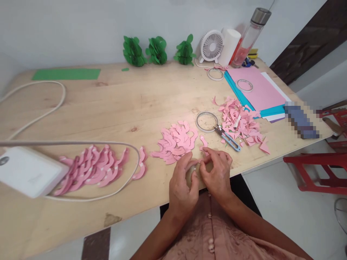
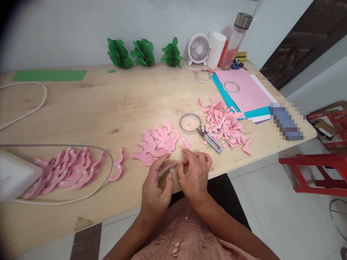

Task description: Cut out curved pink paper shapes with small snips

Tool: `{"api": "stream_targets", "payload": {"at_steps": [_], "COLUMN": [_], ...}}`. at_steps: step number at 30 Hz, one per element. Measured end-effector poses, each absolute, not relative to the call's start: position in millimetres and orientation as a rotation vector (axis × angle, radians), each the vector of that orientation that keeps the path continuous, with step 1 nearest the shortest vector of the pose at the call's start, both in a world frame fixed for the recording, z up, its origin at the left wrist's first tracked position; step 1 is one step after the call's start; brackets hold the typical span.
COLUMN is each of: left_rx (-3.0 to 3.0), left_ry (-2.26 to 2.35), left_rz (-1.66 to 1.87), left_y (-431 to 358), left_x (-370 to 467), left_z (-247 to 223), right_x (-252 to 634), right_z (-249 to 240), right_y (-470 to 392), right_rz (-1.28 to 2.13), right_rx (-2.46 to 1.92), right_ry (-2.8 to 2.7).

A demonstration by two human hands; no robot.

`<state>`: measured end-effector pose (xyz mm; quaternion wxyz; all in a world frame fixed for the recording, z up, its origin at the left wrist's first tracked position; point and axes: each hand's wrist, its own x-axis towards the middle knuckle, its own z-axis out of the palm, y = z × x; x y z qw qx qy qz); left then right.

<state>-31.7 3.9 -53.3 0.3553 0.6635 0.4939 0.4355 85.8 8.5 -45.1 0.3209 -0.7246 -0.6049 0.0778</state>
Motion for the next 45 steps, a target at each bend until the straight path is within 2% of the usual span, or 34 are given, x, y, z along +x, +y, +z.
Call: {"api": "stream_targets", "payload": {"at_steps": [12,25,33,40,45], "left_rx": [1.853,2.218,2.158,1.677,1.742], "left_ry": [1.254,1.223,1.238,1.192,1.188], "left_rz": [1.037,1.103,1.083,1.117,1.141], "left_y": [9,13,10,9,6], "left_x": [-30,-28,-29,-33,-33], "left_z": [-56,-55,-58,-58,-61], "right_x": [86,94,102,103,104], "right_z": [-47,-43,-42,-39,-41], "right_y": [9,3,-2,-7,-9], "right_rz": [0.214,0.266,0.28,0.3,0.316], "right_rx": [-1.899,-1.816,-1.763,-1.687,-1.658], "right_ry": [-1.584,-1.649,-1.62,-1.646,-1.63]}}
